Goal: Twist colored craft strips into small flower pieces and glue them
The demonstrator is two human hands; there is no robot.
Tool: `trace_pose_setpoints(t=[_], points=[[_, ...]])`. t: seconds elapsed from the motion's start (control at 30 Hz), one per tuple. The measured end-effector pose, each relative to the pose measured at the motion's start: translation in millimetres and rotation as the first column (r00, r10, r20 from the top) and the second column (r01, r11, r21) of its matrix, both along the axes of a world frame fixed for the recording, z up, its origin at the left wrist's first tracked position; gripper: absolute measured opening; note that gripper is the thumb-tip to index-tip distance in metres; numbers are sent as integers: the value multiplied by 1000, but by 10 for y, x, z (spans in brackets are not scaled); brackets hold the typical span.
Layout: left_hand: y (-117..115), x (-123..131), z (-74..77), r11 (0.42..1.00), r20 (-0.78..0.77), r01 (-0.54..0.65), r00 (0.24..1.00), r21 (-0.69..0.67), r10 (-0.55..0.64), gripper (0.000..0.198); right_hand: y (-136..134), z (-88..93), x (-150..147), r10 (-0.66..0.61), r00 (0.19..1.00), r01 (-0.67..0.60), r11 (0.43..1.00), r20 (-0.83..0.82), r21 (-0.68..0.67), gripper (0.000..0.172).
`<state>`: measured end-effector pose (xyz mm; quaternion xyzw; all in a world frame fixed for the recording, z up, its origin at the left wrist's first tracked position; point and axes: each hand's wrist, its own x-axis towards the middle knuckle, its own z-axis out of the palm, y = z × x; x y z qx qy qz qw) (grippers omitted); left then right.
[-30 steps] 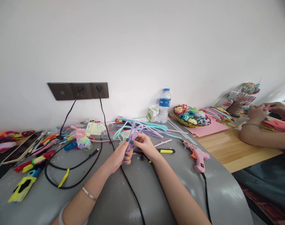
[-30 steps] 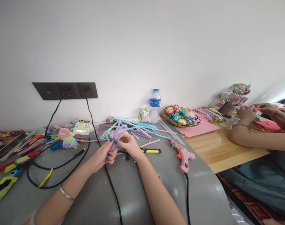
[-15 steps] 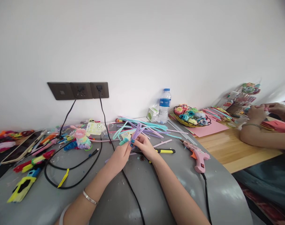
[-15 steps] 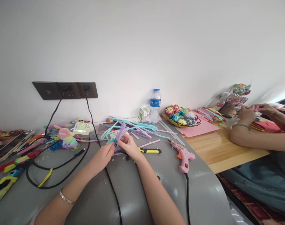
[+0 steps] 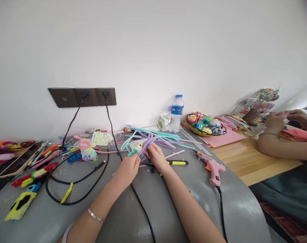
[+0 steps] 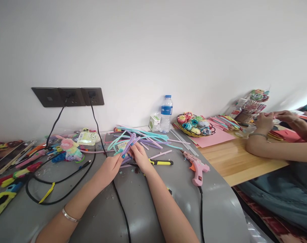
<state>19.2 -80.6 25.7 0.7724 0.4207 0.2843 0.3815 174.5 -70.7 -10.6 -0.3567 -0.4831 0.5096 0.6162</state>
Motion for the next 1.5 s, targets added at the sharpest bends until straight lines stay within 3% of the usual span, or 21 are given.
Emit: trace_pose_setpoints(t=[0.27, 0.5, 0.77, 0.87, 0.9, 0.97, 1.03, 1.1, 1.2, 1.27, 1.33, 1.4, 1.5], points=[[-8, -10, 0, 999, 41, 50, 998, -10, -50, 32, 19, 27, 20, -168, 986, 168, 986, -2, 20, 50], [-24, -4, 49, 997, -42, 70, 997, 6, -70, 31, 38, -25, 60, -260, 966, 260, 964, -3, 56, 52], [18, -41, -7, 997, 28, 71, 997, -14, -71, 33, 64, 64, 112, -335, 932, 343, 939, -136, 35, 46], [80, -59, -67, 980, 160, 68, 986, -187, -38, 36, 23, 130, 222, -437, 893, 442, 897, -111, 26, 42], [99, -64, -73, 946, 254, 107, 967, -307, -27, 38, -24, 152, 265, -451, 892, 452, 891, -40, 31, 40], [130, -77, -53, 824, 423, 247, 906, -509, -10, 40, -180, 199, 358, -403, 888, 403, 914, 222, 45, 34], [152, -100, -9, 738, 560, 360, 828, -571, 29, 41, -405, 246, 459, -294, 783, 313, 948, 548, 62, 26], [173, -133, 34, 650, 650, 462, 757, -604, 66, 40, -650, 287, 573, -173, 581, 245, 969, 795, 32, 27], [212, -185, 59, 493, 735, 612, 672, -618, 88, 43, -928, 329, 751, 51, 299, 202, 973, 953, -116, 50], [240, -212, 53, 417, 771, 679, 631, -604, 89, 47, -1017, 348, 840, 152, 175, 255, 947, 973, -194, 69], [262, -229, 40, 378, 786, 709, 612, -596, 93, 48, -1045, 369, 881, 197, 109, 283, 934, 974, -220, 82], [274, -236, 27, 368, 788, 715, 608, -595, 95, 48, -1047, 398, 871, 195, 64, 271, 940, 979, -205, 85], [281, -234, 9, 375, 780, 706, 621, -601, 79, 49, -1052, 450, 809, 138, -7, 236, 963, 990, -132, 67]])
